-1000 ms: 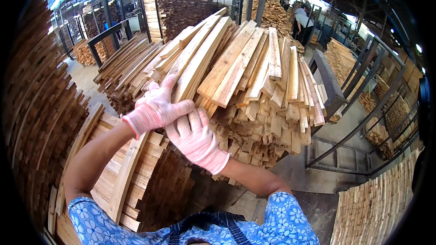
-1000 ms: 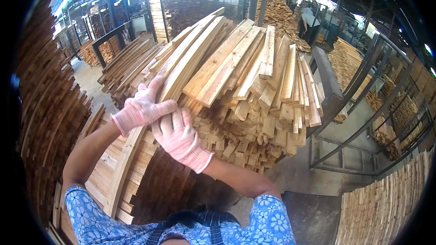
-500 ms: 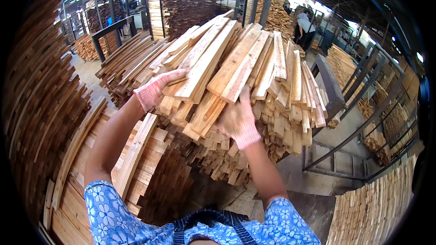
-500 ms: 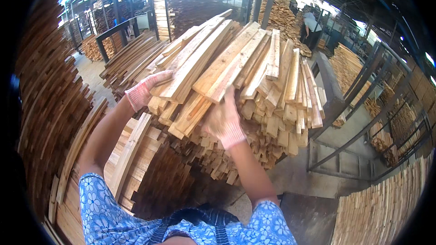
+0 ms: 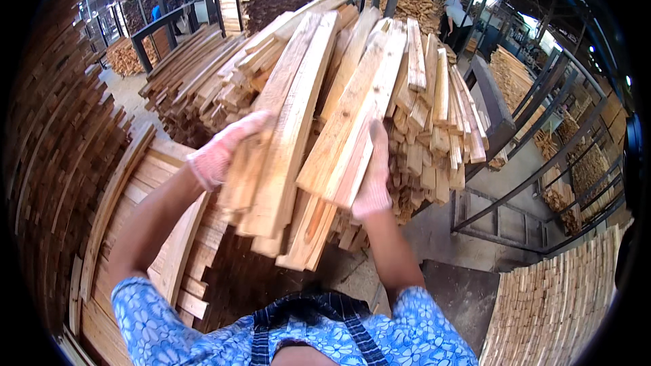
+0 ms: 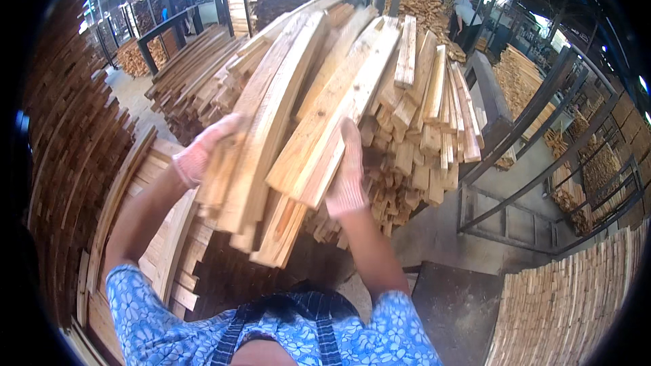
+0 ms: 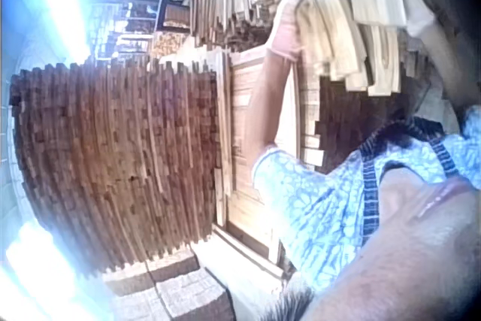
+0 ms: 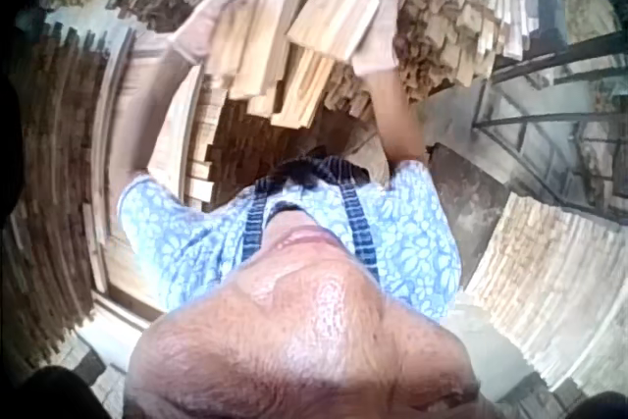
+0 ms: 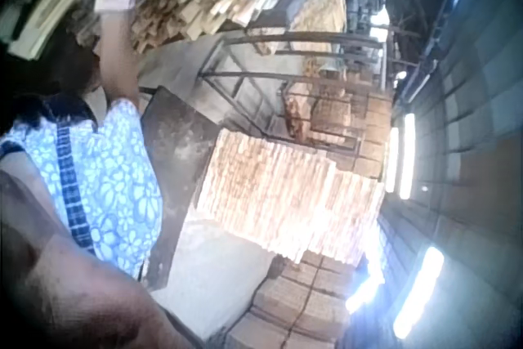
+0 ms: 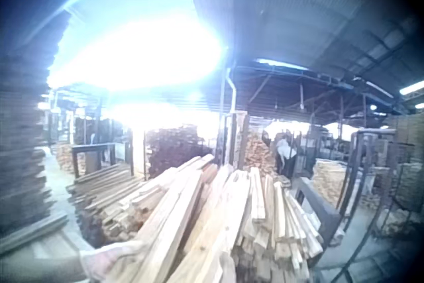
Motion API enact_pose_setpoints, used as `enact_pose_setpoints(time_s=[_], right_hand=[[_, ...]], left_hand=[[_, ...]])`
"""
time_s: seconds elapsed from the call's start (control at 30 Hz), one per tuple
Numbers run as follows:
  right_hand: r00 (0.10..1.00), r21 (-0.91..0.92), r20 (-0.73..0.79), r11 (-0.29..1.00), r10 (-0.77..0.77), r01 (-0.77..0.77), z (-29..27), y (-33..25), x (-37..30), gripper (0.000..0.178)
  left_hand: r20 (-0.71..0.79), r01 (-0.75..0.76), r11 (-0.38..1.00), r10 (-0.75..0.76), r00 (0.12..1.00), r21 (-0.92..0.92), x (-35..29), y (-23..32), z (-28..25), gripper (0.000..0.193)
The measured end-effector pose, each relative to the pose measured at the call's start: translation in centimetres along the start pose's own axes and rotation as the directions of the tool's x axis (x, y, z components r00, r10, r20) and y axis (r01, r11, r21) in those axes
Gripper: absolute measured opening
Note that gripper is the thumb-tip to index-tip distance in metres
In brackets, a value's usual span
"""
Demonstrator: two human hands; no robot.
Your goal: The person stacks wooden planks in a lumber yard. They pick up planks from a pile and place them onto a growing stack, arranging them carefully by hand.
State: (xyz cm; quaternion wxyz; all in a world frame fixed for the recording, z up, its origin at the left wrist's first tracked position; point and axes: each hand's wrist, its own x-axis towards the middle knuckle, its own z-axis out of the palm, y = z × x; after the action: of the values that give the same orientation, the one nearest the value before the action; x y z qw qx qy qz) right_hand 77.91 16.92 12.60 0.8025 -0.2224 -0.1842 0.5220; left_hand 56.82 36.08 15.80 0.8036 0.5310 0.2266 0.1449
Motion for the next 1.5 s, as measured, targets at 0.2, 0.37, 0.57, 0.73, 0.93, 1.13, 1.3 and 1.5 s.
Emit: enact_pose_setpoints(time_s=[0.2,0.37,0.57,0.73,0.93,1.13,1.3,1.5], right_hand=[[0.988,-0.145,-0.069,0.981,-0.138,0.127,-0.2,-0.9,1.5,0.069],[0.990,-0.123,-0.064,0.985,-0.126,0.117,1.3,-0.6,-1.2,0.064],[0.999,-0.218,-0.041,0.976,-0.024,0.014,3.6,1.5,-2.2,0.062],[0.956,-0.296,0.256,0.953,0.141,-0.061,7.6,5.0,-2.0,0.070],[0.686,-0.561,0.364,0.736,0.631,-0.379,13.5,12.6,0.6,0.053],[0.540,-0.822,0.549,0.528,0.638,0.211,13.5,25.3,6.5,0.042],[0.687,-0.921,0.376,0.171,0.622,0.349,16.9,27.7,3.4,0.048],[0.603,-0.837,0.422,0.546,0.677,-0.027,13.2,26.1,7.5,0.037]], left_hand=[[0.015,0.063,0.986,-0.062,0.998,-0.157,1.0,-0.1,3.6,0.062],[-0.050,0.048,0.991,-0.055,0.997,-0.125,-1.8,1.0,4.6,0.055],[-0.205,-0.209,0.960,0.245,0.947,0.184,-8.6,0.4,5.3,0.077],[-0.379,-0.405,0.899,0.437,0.816,0.165,-15.4,-4.0,6.4,0.087],[-0.720,-0.638,0.769,0.463,0.517,0.037,-22.6,-9.0,7.7,0.077],[-0.993,-0.112,0.988,0.115,0.038,0.110,-30.5,-9.1,-0.3,0.031],[-0.972,0.276,0.935,0.236,-0.020,0.221,-39.3,-13.6,-3.3,0.034],[-0.995,-0.011,0.995,0.099,-0.006,0.099,-46.8,-14.2,-0.1,0.052]])
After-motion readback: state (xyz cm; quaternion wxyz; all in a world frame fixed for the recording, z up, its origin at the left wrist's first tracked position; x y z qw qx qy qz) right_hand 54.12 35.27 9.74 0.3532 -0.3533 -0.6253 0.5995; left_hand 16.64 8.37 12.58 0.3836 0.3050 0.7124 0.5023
